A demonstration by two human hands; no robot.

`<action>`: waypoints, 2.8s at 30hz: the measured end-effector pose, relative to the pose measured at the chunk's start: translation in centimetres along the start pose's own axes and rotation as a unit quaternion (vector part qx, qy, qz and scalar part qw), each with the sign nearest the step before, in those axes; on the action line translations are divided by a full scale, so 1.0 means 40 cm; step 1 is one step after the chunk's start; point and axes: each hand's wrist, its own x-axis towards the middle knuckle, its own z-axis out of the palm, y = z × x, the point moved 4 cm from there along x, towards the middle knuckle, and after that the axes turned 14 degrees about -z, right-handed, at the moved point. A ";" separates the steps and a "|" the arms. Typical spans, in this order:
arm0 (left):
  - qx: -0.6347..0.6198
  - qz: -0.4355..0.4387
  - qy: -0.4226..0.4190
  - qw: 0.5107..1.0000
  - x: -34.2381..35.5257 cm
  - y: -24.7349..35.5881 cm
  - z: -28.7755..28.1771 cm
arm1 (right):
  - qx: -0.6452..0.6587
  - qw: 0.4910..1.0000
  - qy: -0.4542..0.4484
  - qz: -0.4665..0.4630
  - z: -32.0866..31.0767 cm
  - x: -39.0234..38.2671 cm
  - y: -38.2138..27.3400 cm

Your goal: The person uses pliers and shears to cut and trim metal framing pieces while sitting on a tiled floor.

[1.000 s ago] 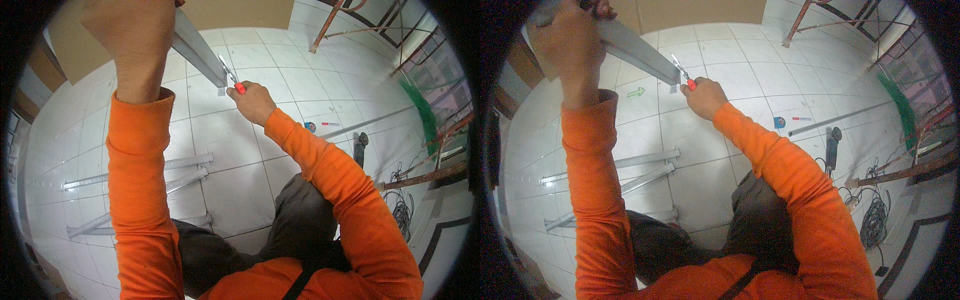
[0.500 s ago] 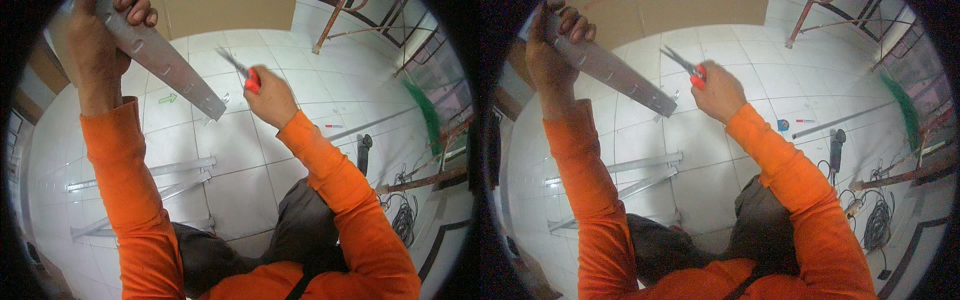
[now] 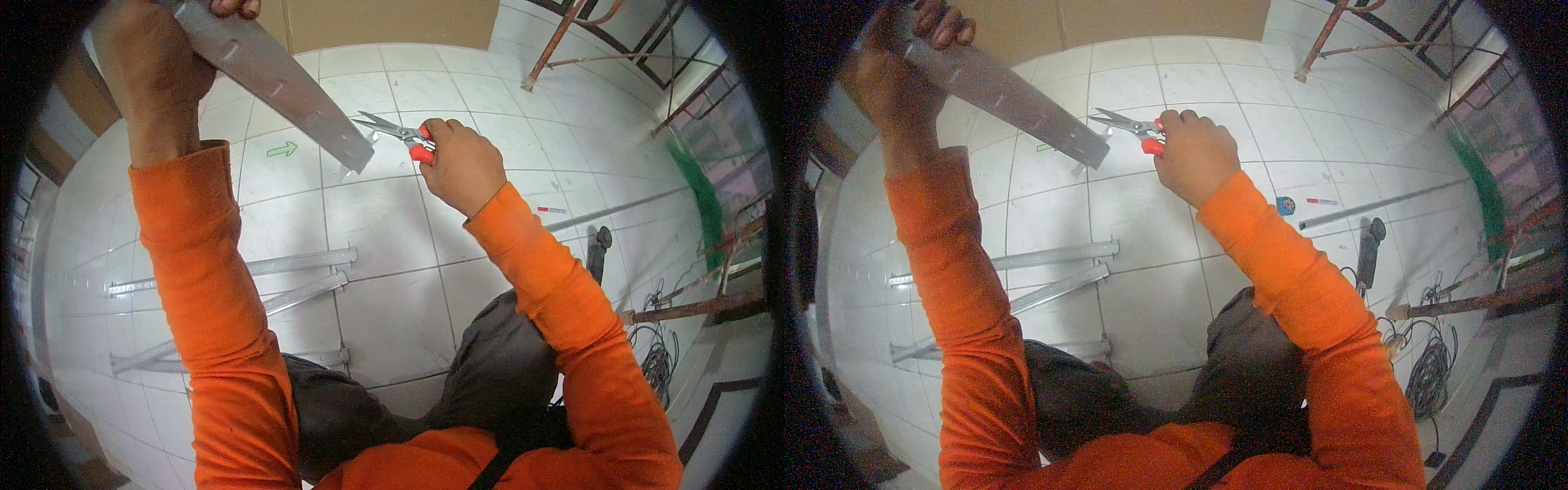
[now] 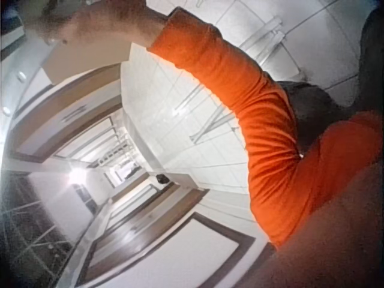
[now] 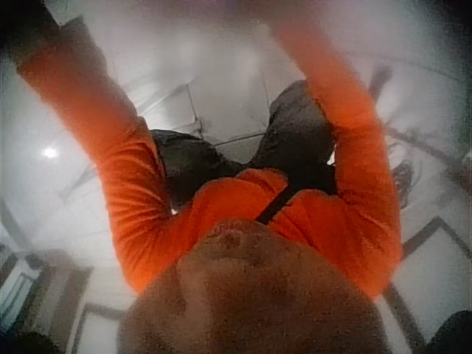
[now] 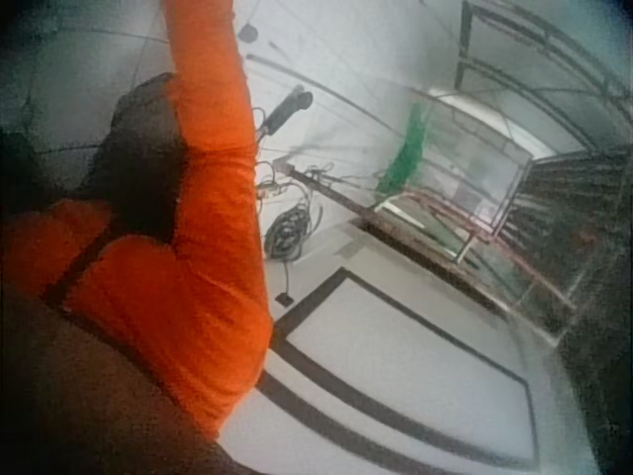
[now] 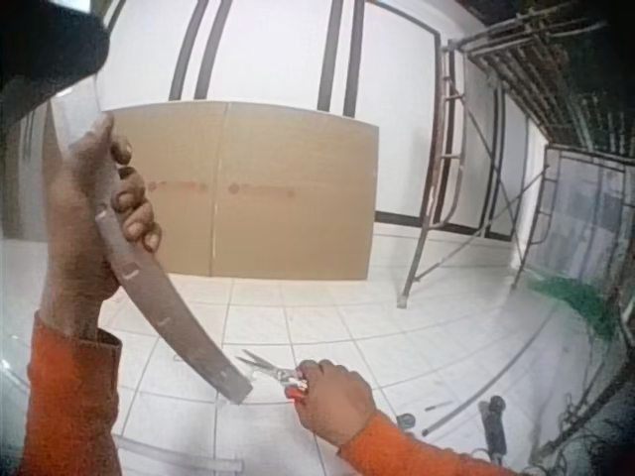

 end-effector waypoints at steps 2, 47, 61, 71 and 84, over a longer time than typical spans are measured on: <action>0.229 0.169 0.330 0.900 -0.055 0.020 -0.011 | 0.116 0.991 0.018 0.064 0.009 0.001 0.016; -0.020 0.346 0.248 0.905 -0.314 0.211 -0.270 | 0.700 0.714 0.031 0.012 -0.085 0.001 -0.140; 0.006 0.339 0.327 0.882 -0.298 0.189 -0.256 | 0.639 0.767 0.006 0.059 -0.076 0.007 -0.105; 0.006 0.349 0.326 0.878 -0.283 0.172 -0.269 | 0.542 0.837 0.064 0.035 -0.083 0.010 -0.093; -0.212 0.353 0.158 0.898 -0.383 0.159 -0.405 | 0.603 0.791 -0.098 -0.020 -0.169 -0.039 -0.231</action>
